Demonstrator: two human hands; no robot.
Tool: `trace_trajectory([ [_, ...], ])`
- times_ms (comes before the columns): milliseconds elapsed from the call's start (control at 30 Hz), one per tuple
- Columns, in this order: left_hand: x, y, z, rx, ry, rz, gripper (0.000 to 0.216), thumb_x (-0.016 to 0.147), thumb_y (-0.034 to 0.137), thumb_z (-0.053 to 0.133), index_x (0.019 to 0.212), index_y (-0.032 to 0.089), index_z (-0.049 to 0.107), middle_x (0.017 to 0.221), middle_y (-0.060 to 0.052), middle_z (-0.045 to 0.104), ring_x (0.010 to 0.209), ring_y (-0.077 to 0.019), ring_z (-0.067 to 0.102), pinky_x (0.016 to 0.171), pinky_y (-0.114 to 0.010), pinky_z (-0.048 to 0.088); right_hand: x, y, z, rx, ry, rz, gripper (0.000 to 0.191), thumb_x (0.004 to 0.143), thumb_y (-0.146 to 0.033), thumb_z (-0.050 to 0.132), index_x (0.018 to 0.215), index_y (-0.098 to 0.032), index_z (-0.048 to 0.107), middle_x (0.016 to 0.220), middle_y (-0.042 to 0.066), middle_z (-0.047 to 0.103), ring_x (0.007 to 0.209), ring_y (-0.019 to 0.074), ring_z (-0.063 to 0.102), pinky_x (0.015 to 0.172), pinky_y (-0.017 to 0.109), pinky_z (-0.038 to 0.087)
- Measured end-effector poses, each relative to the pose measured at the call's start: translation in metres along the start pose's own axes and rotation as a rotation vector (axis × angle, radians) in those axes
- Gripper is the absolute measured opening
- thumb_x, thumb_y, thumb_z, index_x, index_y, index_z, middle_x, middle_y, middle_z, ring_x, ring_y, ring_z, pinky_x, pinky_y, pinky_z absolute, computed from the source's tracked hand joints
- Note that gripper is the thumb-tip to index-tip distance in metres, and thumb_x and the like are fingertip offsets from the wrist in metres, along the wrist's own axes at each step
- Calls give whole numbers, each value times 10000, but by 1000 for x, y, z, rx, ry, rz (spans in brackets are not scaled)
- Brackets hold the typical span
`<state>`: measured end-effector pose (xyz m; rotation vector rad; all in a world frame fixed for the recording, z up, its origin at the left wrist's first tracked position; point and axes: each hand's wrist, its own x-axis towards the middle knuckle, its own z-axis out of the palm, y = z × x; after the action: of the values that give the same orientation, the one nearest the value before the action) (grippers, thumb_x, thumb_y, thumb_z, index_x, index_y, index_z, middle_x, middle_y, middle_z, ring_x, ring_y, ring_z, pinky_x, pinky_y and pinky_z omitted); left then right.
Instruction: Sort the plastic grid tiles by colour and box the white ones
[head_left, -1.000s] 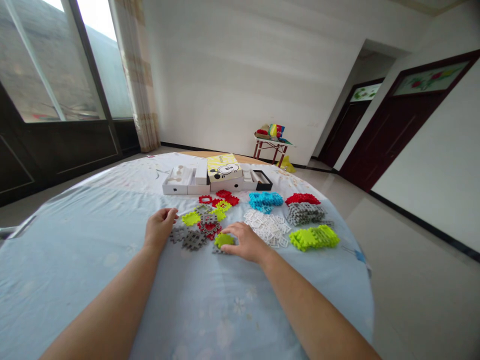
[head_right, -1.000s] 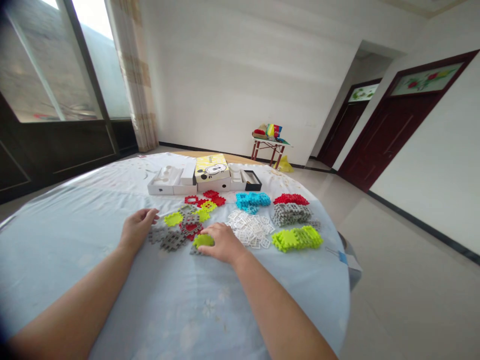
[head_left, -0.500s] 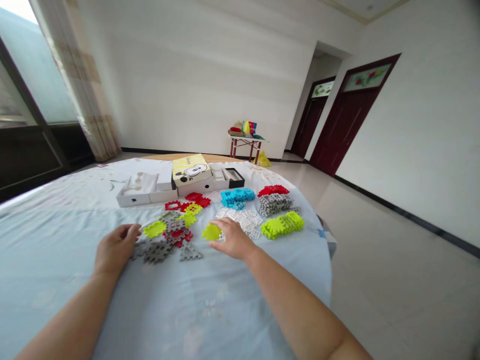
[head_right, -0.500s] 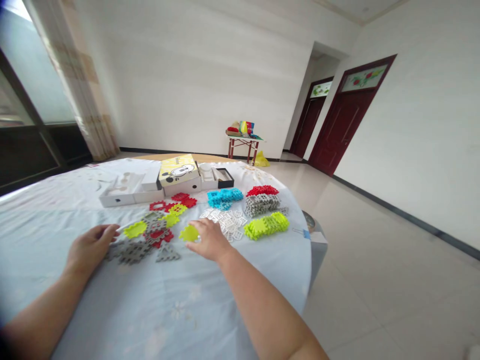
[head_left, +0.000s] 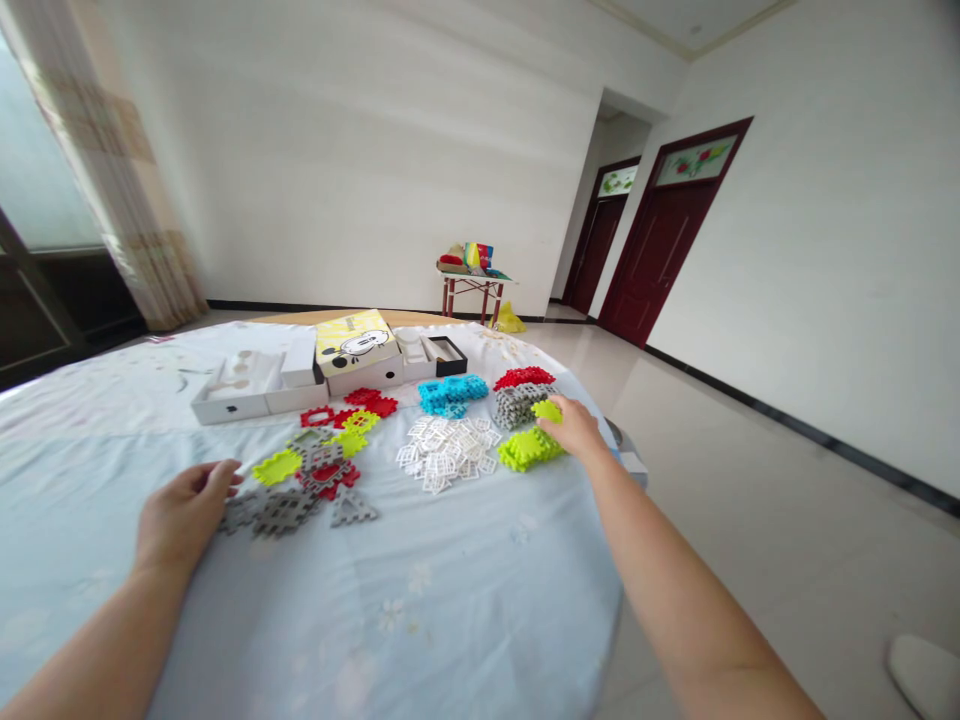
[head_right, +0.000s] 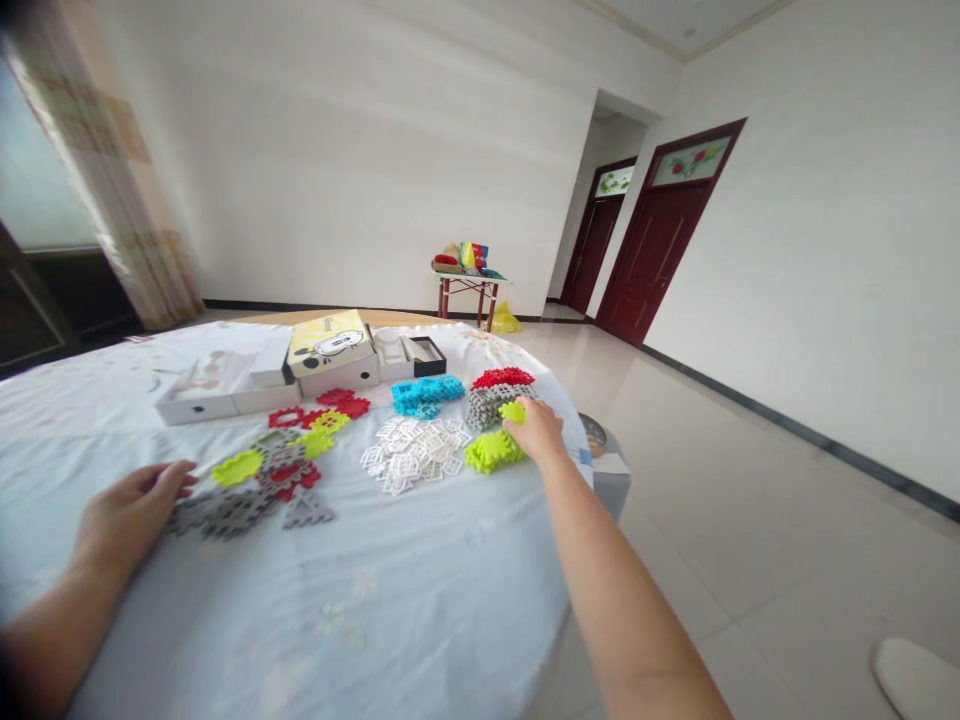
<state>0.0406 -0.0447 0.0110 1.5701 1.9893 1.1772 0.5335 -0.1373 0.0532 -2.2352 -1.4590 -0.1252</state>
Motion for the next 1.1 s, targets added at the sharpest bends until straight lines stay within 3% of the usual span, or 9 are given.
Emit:
trace_trajectory([
  [167, -1, 0, 0, -4, -5, -10, 318, 630, 487, 507, 748, 217, 630, 614, 5, 662, 701, -216, 609, 584, -268, 439, 8, 27, -4, -136, -64, 98, 494, 728, -433, 569, 1178, -234, 523, 1101, 99, 596, 1041, 252, 530, 831, 358, 385],
  [333, 0, -1, 0, -16, -10, -18, 300, 628, 457, 519, 738, 201, 629, 602, 6, 656, 674, -202, 607, 587, -259, 439, 3, 20, 3, -77, 24, 73, 439, 766, -400, 530, 1166, -218, 534, 1135, 99, 577, 1071, 258, 507, 863, 389, 377],
  [433, -3, 2, 0, -18, 4, -16, 297, 629, 445, 517, 732, 188, 628, 586, -2, 651, 643, -202, 603, 568, -261, 430, -4, -6, 11, 53, 91, -57, 380, 775, -345, 526, 1130, -212, 558, 1132, 80, 577, 1059, 229, 509, 896, 374, 374],
  [533, -7, 5, 0, -5, -2, 4, 316, 646, 445, 497, 727, 171, 631, 603, -22, 652, 632, -200, 598, 564, -263, 420, -17, -49, 21, 224, 75, -274, 336, 774, -301, 531, 1087, -189, 582, 1097, 82, 590, 1033, 209, 522, 910, 350, 380],
  [633, -7, 3, 1, 9, 1, 9, 333, 659, 456, 479, 713, 167, 635, 628, -37, 658, 609, -185, 586, 562, -258, 410, -36, -99, 32, 377, -15, -486, 297, 782, -274, 537, 1057, -179, 594, 1052, 75, 610, 1015, 193, 532, 917, 332, 382],
  [800, -4, -5, 5, 32, 10, 28, 353, 677, 479, 457, 734, 178, 634, 650, -52, 664, 615, -189, 588, 555, -261, 402, -73, -167, 53, 439, -233, -695, 283, 765, -266, 586, 1037, -190, 610, 1050, 65, 614, 1034, 190, 526, 911, 332, 383],
  [933, -5, -6, 4, 5, 5, 29, 352, 683, 472, 450, 753, 178, 630, 664, -60, 670, 644, -201, 604, 584, -273, 418, -96, -194, 72, 396, -346, -787, 344, 736, -330, 636, 1055, -206, 608, 1037, 61, 622, 1008, 196, 538, 896, 326, 392],
  [1100, -7, -5, 3, -40, 6, 24, 350, 683, 474, 459, 750, 174, 626, 669, -58, 673, 641, -200, 610, 605, -278, 431, -106, -200, 83, 344, -399, -822, 334, 716, -298, 666, 1037, -219, 618, 980, 46, 642, 952, 192, 559, 850, 305, 411],
])
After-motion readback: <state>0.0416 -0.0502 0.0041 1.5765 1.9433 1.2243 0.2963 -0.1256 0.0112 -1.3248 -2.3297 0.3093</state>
